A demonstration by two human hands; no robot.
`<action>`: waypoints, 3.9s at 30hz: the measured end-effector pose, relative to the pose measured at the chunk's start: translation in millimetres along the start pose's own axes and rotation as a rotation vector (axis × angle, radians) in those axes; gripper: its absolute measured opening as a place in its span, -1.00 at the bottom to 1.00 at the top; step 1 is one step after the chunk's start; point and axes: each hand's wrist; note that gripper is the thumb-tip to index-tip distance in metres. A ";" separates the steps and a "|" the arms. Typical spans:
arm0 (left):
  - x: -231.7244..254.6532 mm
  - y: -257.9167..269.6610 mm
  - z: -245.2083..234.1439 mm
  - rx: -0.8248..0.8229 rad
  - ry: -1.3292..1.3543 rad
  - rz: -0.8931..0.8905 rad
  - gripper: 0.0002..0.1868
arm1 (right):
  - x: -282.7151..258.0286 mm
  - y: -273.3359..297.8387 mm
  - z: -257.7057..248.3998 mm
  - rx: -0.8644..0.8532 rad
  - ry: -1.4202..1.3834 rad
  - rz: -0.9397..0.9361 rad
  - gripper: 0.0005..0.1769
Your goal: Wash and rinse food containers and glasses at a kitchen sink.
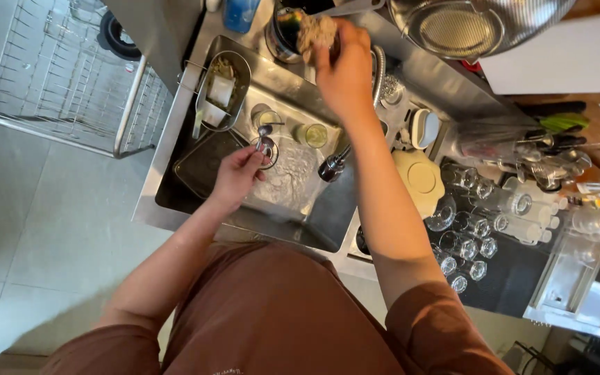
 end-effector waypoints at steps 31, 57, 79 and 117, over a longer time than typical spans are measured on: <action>-17.9 18.9 -17.0 -0.022 -0.104 0.078 -0.84 | -26.7 187.3 59.3 -0.202 -0.790 0.585 -0.55; -13.1 29.1 -24.3 -0.066 -0.699 0.372 -0.80 | -36.3 203.3 65.8 -0.409 -0.213 0.065 -0.74; -57.1 8.0 -29.7 -0.006 -0.752 0.246 -0.75 | -11.7 211.0 82.9 -0.363 -0.275 0.020 -0.67; 36.7 -7.5 -24.9 -0.355 -0.933 -0.057 -0.63 | -34.6 188.8 59.1 -0.600 -0.760 0.713 -0.74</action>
Point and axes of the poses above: each hand's wrist, its own y-axis away from the middle knuckle, its own z-axis out of the palm, x = y × z, and after that the axes turned 7 degrees about -z, right-handed
